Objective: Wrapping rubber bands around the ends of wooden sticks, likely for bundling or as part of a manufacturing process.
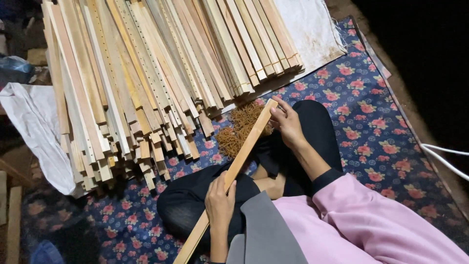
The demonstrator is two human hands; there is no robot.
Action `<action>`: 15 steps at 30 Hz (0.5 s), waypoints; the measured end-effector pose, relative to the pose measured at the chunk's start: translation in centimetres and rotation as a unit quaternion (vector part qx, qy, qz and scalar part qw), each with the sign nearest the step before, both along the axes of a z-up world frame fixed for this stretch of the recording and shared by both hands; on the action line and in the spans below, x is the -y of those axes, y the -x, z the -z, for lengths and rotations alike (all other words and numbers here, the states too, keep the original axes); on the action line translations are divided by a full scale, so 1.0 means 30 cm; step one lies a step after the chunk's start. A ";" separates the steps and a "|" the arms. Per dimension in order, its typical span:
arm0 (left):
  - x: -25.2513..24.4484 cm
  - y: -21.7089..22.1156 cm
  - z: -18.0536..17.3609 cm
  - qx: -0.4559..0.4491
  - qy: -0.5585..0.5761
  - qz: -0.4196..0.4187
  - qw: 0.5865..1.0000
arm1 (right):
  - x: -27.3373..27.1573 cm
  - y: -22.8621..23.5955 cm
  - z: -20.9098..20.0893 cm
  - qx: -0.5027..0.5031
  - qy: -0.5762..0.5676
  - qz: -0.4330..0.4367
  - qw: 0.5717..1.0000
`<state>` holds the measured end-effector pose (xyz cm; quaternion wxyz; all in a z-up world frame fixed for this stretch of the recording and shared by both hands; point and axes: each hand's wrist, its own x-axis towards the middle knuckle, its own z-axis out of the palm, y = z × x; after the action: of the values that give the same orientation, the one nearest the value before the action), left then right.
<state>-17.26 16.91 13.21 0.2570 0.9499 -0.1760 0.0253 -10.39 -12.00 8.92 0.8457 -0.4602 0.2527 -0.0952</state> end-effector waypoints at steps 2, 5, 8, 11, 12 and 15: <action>0.022 -0.005 0.007 0.012 0.000 0.004 1.000 | -0.012 0.007 -0.025 0.003 0.001 -0.001 1.000; 0.072 -0.017 0.006 0.033 0.007 0.004 0.999 | -0.035 0.017 -0.028 0.025 0.002 -0.010 1.000; 0.115 -0.031 0.017 0.059 0.030 -0.003 0.998 | -0.043 0.030 -0.032 0.048 0.000 -0.017 0.999; 0.137 -0.041 0.012 0.077 0.046 -0.005 0.996 | -0.035 0.035 -0.033 0.051 0.002 -0.013 0.999; 0.138 -0.037 0.006 0.081 0.047 -0.011 0.996 | -0.036 0.039 -0.029 0.050 0.008 -0.015 0.999; 0.136 -0.034 0.006 0.077 0.050 -0.008 0.996 | -0.032 0.045 -0.041 0.049 0.014 -0.013 0.999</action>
<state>-16.23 12.83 13.04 0.2893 0.9325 -0.1864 0.1094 -11.75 -11.04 10.16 0.8516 -0.4705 0.2035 -0.1099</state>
